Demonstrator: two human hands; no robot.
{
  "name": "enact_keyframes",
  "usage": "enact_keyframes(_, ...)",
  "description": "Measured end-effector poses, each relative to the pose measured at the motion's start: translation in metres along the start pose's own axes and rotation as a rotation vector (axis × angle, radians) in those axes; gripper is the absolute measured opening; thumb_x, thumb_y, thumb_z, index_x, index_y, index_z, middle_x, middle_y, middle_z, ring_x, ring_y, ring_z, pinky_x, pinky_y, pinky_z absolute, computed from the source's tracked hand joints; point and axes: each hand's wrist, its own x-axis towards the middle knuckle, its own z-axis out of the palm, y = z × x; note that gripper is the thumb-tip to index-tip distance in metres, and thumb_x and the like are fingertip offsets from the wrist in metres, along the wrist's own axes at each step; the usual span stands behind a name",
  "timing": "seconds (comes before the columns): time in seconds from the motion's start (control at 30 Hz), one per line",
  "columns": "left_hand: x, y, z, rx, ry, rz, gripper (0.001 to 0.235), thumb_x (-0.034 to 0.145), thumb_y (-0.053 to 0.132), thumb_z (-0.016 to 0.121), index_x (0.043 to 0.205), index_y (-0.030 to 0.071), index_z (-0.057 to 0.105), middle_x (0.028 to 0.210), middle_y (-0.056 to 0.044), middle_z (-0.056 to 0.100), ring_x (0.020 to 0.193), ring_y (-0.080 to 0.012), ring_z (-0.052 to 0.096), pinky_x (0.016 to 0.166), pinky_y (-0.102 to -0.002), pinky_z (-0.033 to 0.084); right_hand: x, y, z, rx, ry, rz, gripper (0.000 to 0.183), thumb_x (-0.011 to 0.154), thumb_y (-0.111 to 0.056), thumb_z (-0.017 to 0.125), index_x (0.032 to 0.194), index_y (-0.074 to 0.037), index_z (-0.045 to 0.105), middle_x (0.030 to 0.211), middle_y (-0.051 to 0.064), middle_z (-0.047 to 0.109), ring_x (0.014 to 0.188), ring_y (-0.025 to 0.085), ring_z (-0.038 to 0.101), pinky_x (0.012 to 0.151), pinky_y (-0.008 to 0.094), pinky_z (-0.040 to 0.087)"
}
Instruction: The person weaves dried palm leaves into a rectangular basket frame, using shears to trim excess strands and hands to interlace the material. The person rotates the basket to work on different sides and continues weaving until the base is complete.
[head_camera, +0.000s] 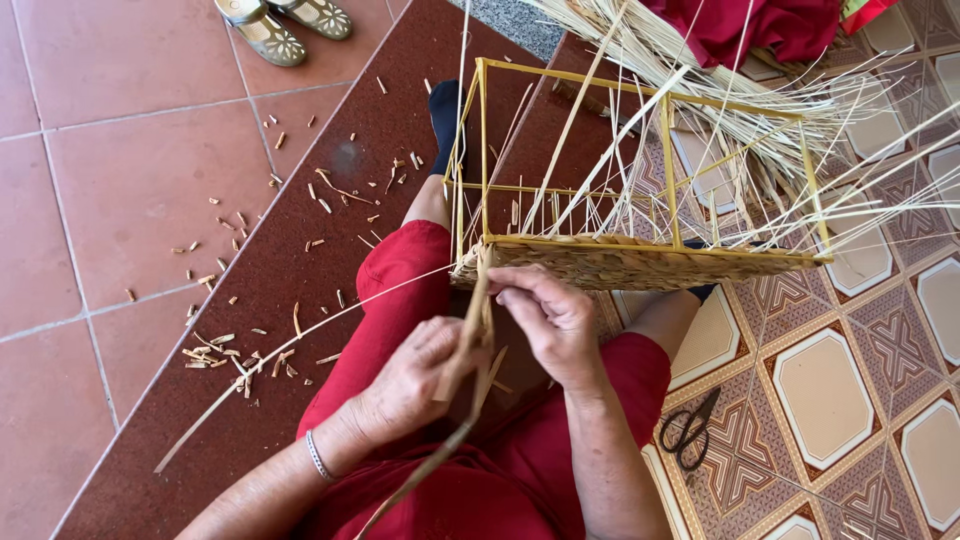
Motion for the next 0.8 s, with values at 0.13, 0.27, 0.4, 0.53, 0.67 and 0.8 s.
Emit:
enact_keyframes(0.13, 0.013, -0.017, 0.002, -0.227, 0.264, -0.306, 0.039, 0.092, -0.001, 0.076, 0.119, 0.002, 0.049, 0.114, -0.010, 0.066, 0.095, -0.0236, 0.073, 0.082, -0.030, 0.060, 0.003, 0.009, 0.022, -0.397, 0.145, -0.153, 0.017, 0.097, -0.008, 0.075, 0.110, -0.001, 0.069, 0.104, 0.007, 0.069, 0.087, 0.013, 0.069, 0.078, 0.024, 0.060)
enact_keyframes(0.27, 0.026, -0.036, 0.012, -0.403, 0.291, -0.489, 0.057, 0.088, 0.008, 0.083, 0.126, 0.000, 0.041, 0.107, -0.011, 0.063, 0.088, -0.0157, 0.068, 0.075, -0.027, 0.059, 0.005, 0.020, 0.036, -0.454, 0.213, -0.011, 0.025, 0.090, -0.015, 0.079, 0.105, 0.000, 0.065, 0.091, 0.004, 0.070, 0.072, 0.010, 0.069, 0.064, 0.022, 0.060)
enact_keyframes(0.4, 0.039, -0.052, 0.021, -0.557, 0.296, -0.616, 0.063, 0.089, 0.011, 0.082, 0.135, -0.001, 0.041, 0.108, -0.010, 0.063, 0.087, -0.0134, 0.063, 0.072, -0.025, 0.056, -0.003, 0.032, 0.037, -0.331, 0.141, 0.206, 0.019, 0.094, -0.014, 0.076, 0.105, 0.001, 0.073, 0.071, 0.005, 0.068, 0.059, 0.012, 0.058, 0.053, 0.025, 0.049)
enact_keyframes(0.53, 0.046, -0.059, 0.032, -0.727, 0.378, -0.560, 0.036, 0.098, 0.007, 0.074, 0.127, -0.001, 0.054, 0.110, -0.006, 0.066, 0.100, -0.0107, 0.067, 0.088, -0.025, 0.060, -0.009, 0.045, 0.024, -0.266, 0.111, 0.183, 0.015, 0.097, -0.015, 0.066, 0.090, -0.002, 0.069, 0.075, 0.003, 0.071, 0.059, 0.009, 0.061, 0.050, 0.024, 0.050)
enact_keyframes(0.67, 0.049, -0.065, 0.039, -0.935, 0.459, -0.572, 0.011, 0.101, 0.001, 0.068, 0.111, 0.000, 0.067, 0.109, -0.005, 0.072, 0.101, -0.0103, 0.068, 0.092, -0.026, 0.059, -0.004, 0.051, -0.004, -0.112, 0.107, 0.200, 0.024, 0.099, -0.015, 0.058, 0.078, -0.005, 0.065, 0.071, 0.003, 0.067, 0.061, 0.011, 0.061, 0.056, 0.028, 0.053)
enact_keyframes(0.8, 0.045, -0.070, 0.037, -1.047, 0.475, -0.748, 0.006, 0.099, 0.002, 0.067, 0.104, 0.001, 0.070, 0.104, -0.007, 0.077, 0.094, -0.0120, 0.072, 0.090, -0.027, 0.060, 0.001, 0.047, -0.012, 0.188, 0.103, 0.223, 0.028, 0.103, -0.012, 0.056, 0.077, -0.004, 0.062, 0.073, 0.007, 0.063, 0.070, 0.015, 0.057, 0.070, 0.032, 0.050)
